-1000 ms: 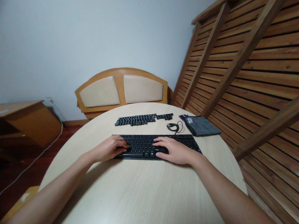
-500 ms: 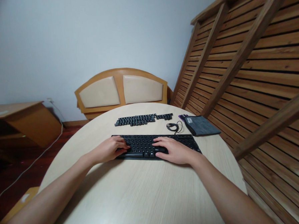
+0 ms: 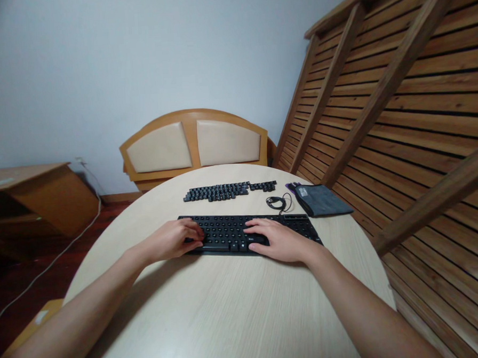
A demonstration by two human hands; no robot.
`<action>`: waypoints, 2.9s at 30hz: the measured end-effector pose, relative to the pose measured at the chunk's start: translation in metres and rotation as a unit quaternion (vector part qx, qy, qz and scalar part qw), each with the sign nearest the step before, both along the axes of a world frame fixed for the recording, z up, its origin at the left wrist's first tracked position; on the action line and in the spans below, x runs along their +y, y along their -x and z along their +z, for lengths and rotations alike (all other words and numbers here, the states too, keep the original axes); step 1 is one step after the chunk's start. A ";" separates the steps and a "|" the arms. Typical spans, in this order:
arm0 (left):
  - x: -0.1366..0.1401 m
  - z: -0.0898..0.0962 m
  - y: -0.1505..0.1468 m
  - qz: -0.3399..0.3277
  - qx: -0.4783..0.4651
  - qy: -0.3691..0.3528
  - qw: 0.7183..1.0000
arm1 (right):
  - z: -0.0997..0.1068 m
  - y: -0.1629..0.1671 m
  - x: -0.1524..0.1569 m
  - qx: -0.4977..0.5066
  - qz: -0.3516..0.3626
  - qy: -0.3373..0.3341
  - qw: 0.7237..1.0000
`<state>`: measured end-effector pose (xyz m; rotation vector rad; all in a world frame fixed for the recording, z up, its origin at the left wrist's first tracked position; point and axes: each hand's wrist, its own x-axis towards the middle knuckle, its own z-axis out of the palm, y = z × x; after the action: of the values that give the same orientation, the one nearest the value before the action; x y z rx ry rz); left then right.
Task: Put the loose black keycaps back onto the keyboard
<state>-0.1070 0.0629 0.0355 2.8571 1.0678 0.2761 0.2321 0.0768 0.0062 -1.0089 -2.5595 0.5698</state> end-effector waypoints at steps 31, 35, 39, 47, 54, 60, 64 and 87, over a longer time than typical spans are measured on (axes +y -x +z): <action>0.075 -0.012 0.007 0.121 -0.005 -0.058 0.991 | 0.000 0.000 0.000 -0.011 0.003 -0.005 1.000; 0.103 -0.023 0.008 0.133 0.021 -0.048 0.990 | -0.001 -0.001 0.001 -0.014 0.003 -0.009 1.000; 0.118 -0.032 0.007 0.140 0.043 -0.036 0.989 | -0.001 -0.001 0.001 -0.008 0.004 -0.003 1.000; 0.129 -0.039 0.004 0.145 0.054 -0.021 0.988 | 0.003 0.000 -0.001 -0.018 0.002 -0.001 1.000; 0.121 -0.031 0.010 0.140 0.056 -0.029 0.988 | 0.001 0.000 0.000 -0.002 0.007 0.001 1.000; 0.118 -0.028 0.012 0.141 0.055 -0.039 0.988 | 0.000 0.000 0.000 0.002 0.005 0.001 1.000; 0.121 -0.029 0.006 0.156 0.052 -0.044 0.985 | 0.001 0.000 0.000 0.002 0.005 0.000 1.000; 0.110 -0.033 -0.004 0.168 -0.068 -0.017 0.983 | 0.002 0.000 -0.001 -0.002 0.001 0.007 1.000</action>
<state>-0.1026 0.1727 0.0028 2.6258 1.5246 0.5054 0.2326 0.0761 0.0078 -1.0124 -2.5641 0.5866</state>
